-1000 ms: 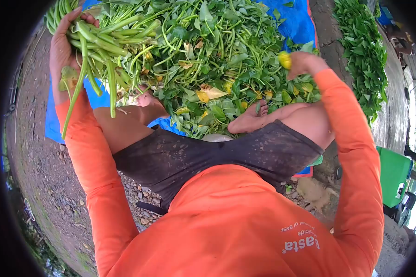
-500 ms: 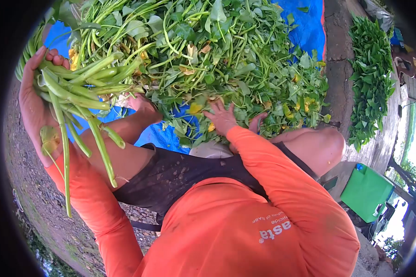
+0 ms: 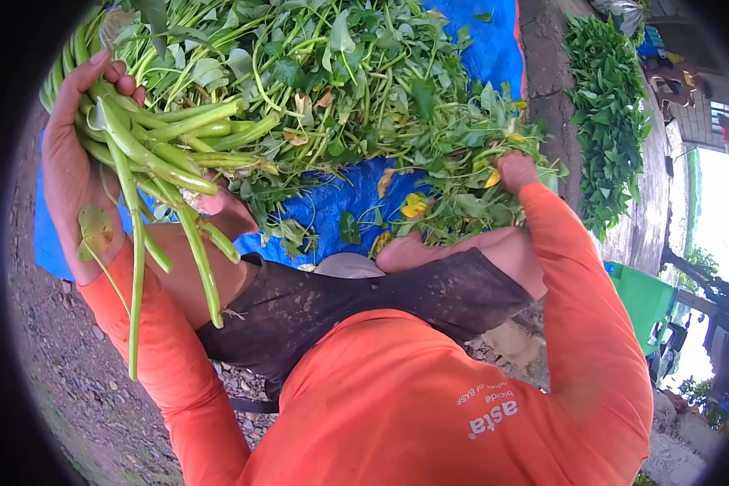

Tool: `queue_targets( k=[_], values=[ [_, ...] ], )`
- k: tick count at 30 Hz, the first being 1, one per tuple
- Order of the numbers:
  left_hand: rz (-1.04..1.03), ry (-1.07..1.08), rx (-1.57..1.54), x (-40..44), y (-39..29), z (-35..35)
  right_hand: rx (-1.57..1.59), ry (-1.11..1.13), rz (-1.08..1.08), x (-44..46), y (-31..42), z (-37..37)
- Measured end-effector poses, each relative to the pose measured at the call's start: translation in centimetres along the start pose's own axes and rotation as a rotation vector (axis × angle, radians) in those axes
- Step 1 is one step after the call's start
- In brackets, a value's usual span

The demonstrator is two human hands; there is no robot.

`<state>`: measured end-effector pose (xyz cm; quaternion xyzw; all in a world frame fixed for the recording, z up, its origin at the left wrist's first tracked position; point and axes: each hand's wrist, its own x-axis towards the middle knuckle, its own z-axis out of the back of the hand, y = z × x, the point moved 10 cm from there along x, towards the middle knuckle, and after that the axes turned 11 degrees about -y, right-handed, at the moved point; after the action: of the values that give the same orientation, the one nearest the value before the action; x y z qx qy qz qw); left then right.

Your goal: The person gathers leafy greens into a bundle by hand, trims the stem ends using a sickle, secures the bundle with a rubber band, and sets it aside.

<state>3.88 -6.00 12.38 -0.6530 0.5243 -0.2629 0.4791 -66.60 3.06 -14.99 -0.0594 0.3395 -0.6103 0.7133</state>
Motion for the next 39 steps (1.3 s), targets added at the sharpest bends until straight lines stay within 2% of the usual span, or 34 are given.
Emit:
queue_targets(
  k=[2, 5, 7, 9, 11, 13, 15, 16, 17, 19, 21, 22, 25, 26, 29, 30, 31, 32, 34, 39],
  values=[
    [0.000, -0.040, -0.019, -0.8, -0.7, -0.1, -0.025, -0.062, -0.035, -1.3, -6.5, 2.1],
    [0.004, -0.034, -0.064, -1.3, -1.1, -0.3, -0.012, -0.148, -0.206, -3.6, -12.8, 7.7],
    [0.003, -0.069, -0.058, -1.2, -1.0, 0.0, 0.102, 0.103, -0.306, -1.4, -15.2, 5.9],
    [0.014, -0.074, -0.019, -0.8, -0.8, 0.3, 0.160, 0.311, -0.309, 1.2, -15.5, 4.9],
    [-0.010, -0.109, 0.018, -1.2, -0.8, 0.0, 0.149, 0.452, -0.220, 5.0, -10.7, 8.3],
    [-0.058, -0.154, 0.047, -1.2, -1.2, 0.4, 0.291, -0.025, -0.240, 10.8, -6.1, 12.9],
    [-0.063, -0.160, 0.050, -1.7, -1.4, 0.4, 0.780, -0.565, -0.115, 15.0, 0.5, 18.5],
    [-0.069, -0.168, 0.047, -1.6, -1.3, 0.6, 1.115, -0.401, -0.202, 14.1, 4.0, 21.8],
    [-0.073, -0.179, 0.037, -1.7, -1.4, 0.9, 1.548, -0.198, -0.341, 15.7, 8.0, 19.9],
    [-0.093, -0.251, 0.058, -2.2, -1.8, 1.0, 1.726, -0.080, -0.468, 15.4, 14.0, 22.8],
    [-0.076, -0.284, 0.071, -2.0, -1.5, 1.9, 1.907, -0.208, -0.558, 17.4, 17.7, 23.5],
    [-0.083, -0.311, 0.069, -2.0, -1.5, 2.1, 1.993, -0.149, -0.562, 18.3, 19.4, 24.0],
    [-0.082, -0.322, 0.049, -1.9, -1.5, 2.3, 1.621, -0.241, -0.641, 19.0, 21.5, 27.1],
    [-0.065, -0.329, 0.052, -1.9, -1.6, 2.4, 1.562, -0.197, -0.534, 19.5, 22.4, 28.7],
    [-0.072, -0.308, 0.047, -1.2, -1.7, 2.6, 1.400, -0.007, -0.582, 19.8, 22.2, 30.1],
    [-0.074, -0.309, 0.028, -1.0, -1.7, 2.7, 1.469, 0.034, -0.657, 19.4, 21.7, 29.7],
    [-0.069, -0.321, 0.032, -0.9, -2.0, 2.6, 1.938, -0.018, -0.438, 24.4, 24.7, 26.5],
    [-0.058, -0.340, 0.035, -1.0, -2.0, 2.8, 1.984, 0.005, -0.434, 23.5, 24.2, 27.2],
    [-0.048, -0.363, 0.049, -1.1, -2.3, 3.3, 1.993, 0.045, -0.476, 22.4, 23.6, 28.0],
    [-0.030, -0.407, 0.001, 0.2, -2.1, 3.7, 1.628, 0.124, -0.636, 21.2, 26.5, 32.6]
  ],
)
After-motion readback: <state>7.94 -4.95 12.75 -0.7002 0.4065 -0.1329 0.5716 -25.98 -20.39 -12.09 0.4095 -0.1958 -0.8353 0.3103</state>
